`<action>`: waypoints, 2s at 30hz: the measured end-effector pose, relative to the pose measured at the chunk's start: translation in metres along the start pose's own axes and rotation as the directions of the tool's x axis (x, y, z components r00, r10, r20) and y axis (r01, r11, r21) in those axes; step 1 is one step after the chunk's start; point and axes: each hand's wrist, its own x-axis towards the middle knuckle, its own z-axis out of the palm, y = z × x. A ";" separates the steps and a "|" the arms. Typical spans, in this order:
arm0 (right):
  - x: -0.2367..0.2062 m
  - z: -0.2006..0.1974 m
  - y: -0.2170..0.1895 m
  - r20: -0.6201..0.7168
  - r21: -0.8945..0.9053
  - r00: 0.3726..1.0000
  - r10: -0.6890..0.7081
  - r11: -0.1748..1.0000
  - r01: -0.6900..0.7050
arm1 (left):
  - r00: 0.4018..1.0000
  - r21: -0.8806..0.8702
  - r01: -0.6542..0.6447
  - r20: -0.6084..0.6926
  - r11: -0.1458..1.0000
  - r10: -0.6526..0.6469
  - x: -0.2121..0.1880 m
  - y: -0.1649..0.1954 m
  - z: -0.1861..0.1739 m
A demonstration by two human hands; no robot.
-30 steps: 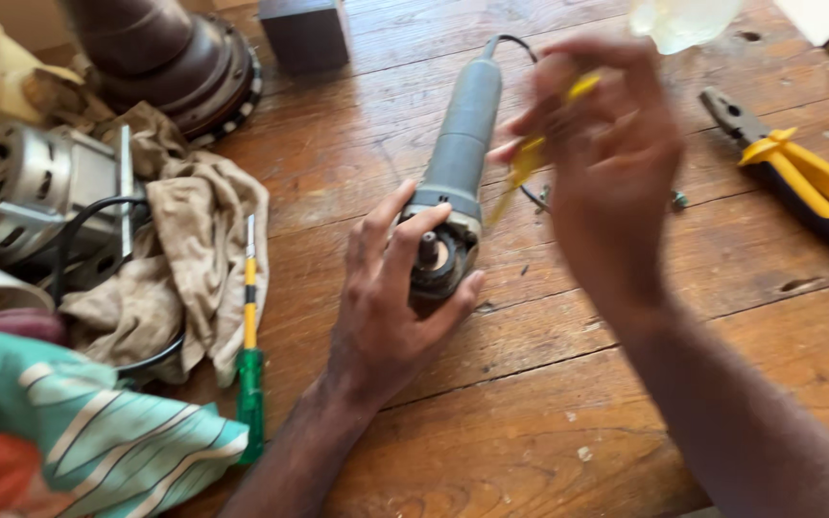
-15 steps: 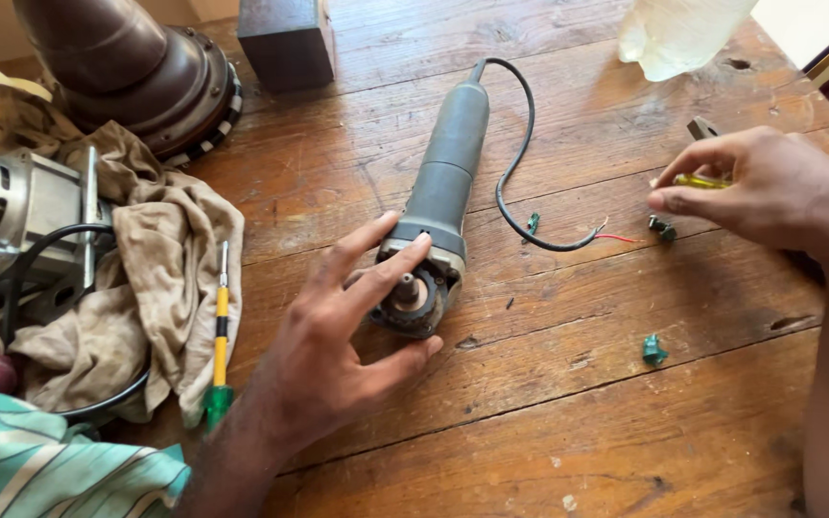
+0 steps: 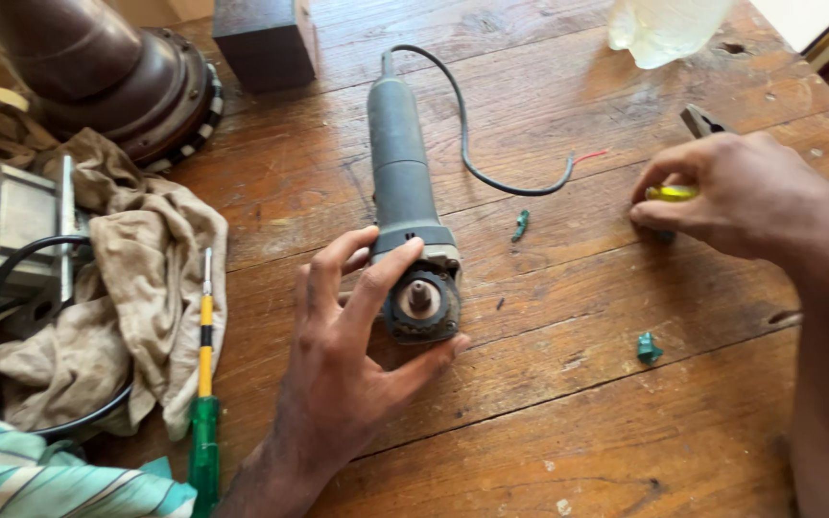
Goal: The person disassembles a handheld power tool, removes a gear component, and then reassembles it using a screwdriver to tighten screws. The task involves handling the tool body, gear, and screws on a wooden workbench.
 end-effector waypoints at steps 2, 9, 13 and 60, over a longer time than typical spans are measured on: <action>0.003 0.002 0.004 0.031 -0.029 1.000 0.001 1.000 0.000 | 1.000 -0.038 -0.009 0.006 0.999 0.010 0.002 0.000 -0.003; 0.018 0.018 0.018 -0.169 -0.091 0.969 -0.180 0.982 0.166 | 0.992 -0.120 0.000 0.127 0.993 0.016 0.002 -0.012 -0.012; 0.008 0.015 0.014 -0.413 0.127 0.840 -0.351 0.891 0.435 | 0.996 -0.151 0.060 0.078 0.987 -0.049 0.003 -0.003 0.003; -0.081 0.031 -0.061 -0.690 0.293 0.474 -0.548 0.388 0.874 | 0.998 -0.265 -0.048 0.029 0.963 0.058 -0.010 -0.001 0.014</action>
